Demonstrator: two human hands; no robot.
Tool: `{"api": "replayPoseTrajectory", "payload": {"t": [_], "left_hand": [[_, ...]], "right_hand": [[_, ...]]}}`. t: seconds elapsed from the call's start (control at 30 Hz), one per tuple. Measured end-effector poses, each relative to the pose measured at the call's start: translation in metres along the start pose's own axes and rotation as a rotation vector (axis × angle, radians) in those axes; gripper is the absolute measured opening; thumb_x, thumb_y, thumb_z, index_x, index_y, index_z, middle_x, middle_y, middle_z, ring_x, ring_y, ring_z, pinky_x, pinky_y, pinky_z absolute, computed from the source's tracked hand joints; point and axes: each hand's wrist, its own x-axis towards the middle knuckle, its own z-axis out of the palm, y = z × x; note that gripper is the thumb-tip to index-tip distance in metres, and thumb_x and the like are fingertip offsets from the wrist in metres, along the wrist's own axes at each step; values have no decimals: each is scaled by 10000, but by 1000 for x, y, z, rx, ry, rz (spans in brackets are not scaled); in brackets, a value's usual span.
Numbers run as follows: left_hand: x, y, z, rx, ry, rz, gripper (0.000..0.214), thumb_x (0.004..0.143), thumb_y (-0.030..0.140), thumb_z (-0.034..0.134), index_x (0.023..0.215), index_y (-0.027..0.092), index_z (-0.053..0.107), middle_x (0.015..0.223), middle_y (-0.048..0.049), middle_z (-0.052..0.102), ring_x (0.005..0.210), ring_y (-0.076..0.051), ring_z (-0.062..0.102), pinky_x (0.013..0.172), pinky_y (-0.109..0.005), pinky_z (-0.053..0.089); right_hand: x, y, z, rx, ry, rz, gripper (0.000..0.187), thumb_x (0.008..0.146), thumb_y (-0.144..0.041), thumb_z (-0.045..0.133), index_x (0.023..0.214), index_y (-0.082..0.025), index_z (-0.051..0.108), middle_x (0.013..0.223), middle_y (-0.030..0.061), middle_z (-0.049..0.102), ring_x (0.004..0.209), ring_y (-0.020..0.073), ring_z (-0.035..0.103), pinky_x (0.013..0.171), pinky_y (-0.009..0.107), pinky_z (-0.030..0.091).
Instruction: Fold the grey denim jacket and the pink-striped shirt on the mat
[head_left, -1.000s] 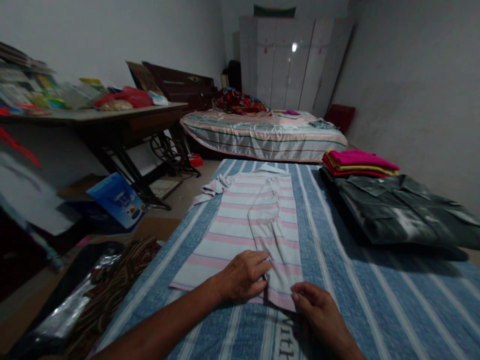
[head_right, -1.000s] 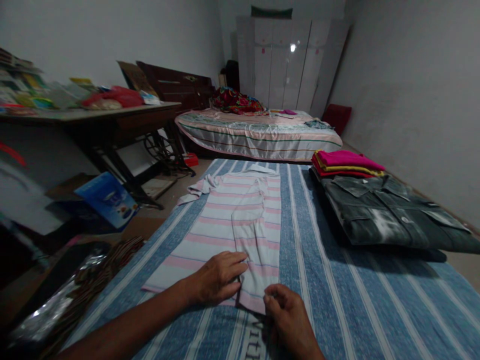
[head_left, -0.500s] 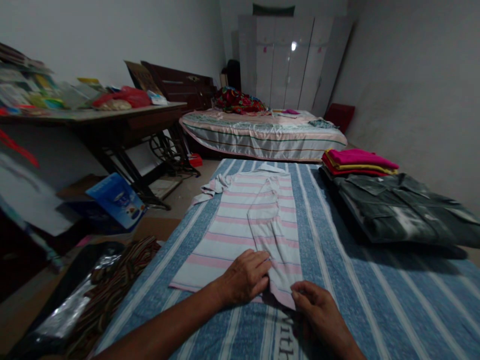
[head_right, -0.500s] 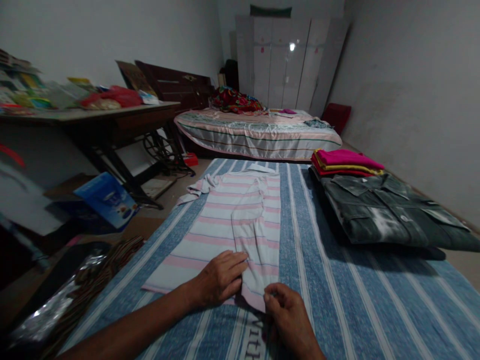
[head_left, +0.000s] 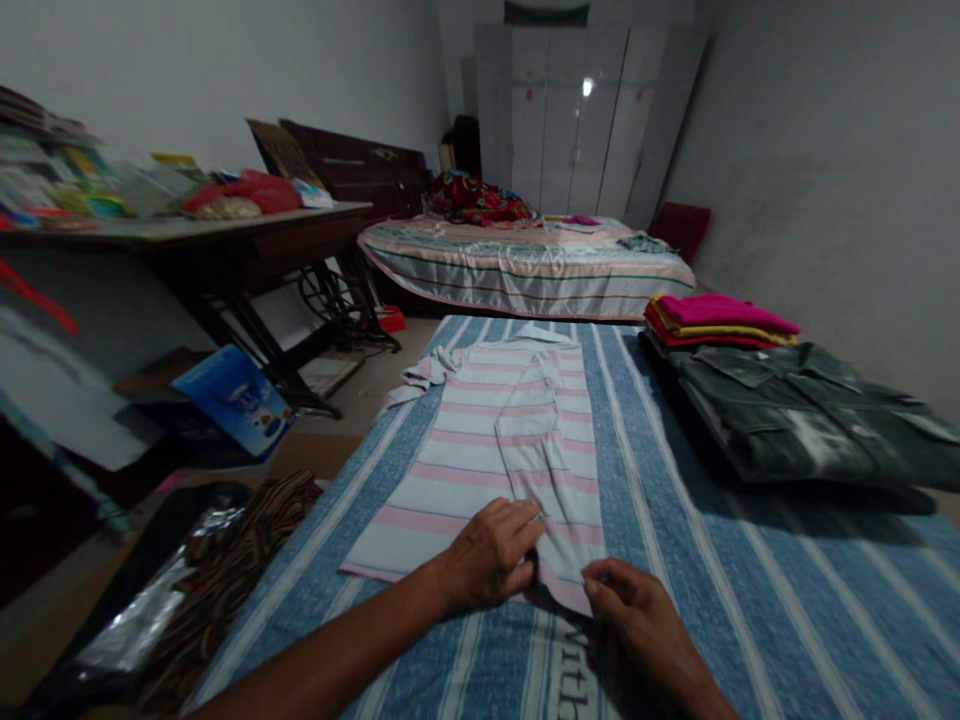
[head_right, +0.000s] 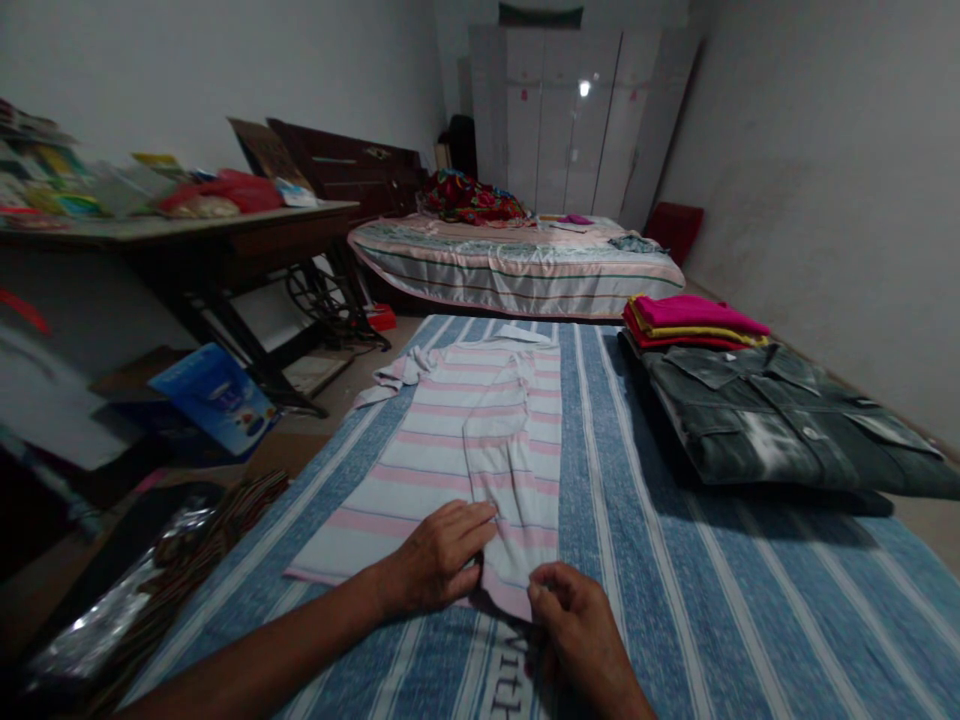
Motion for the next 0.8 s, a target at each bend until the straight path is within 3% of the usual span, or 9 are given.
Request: {"api": "replayPoseTrajectory", "payload": {"t": [0.23, 0.7, 0.8], "left_hand": [[1, 1, 5, 17, 31, -37, 264, 780, 120, 450, 1031, 141, 529, 1095, -149, 623, 1054, -252, 572, 859, -384, 460], [1, -4, 3, 1, -5, 1, 215, 827, 263, 472, 1004, 157, 532, 1074, -138, 616, 1021, -247, 575, 855, -372, 463], [2, -3, 2, 3, -19, -1, 201, 828, 263, 471, 989, 164, 539, 1062, -130, 618, 1002, -238, 579, 840, -360, 468]], "right_hand": [[0, 6, -1, 40, -18, -9, 500, 696, -608, 630, 882, -151, 548, 472, -48, 510, 343, 127, 514, 313, 182, 326], [0, 4, -5, -27, -50, 12, 526, 696, -638, 606, 887, -151, 545, 498, -35, 533, 351, 127, 513, 316, 183, 312], [-4, 1, -6, -83, -36, -42, 474, 727, -600, 598, 859, -146, 573, 521, -38, 524, 382, 105, 488, 351, 189, 324]]}}
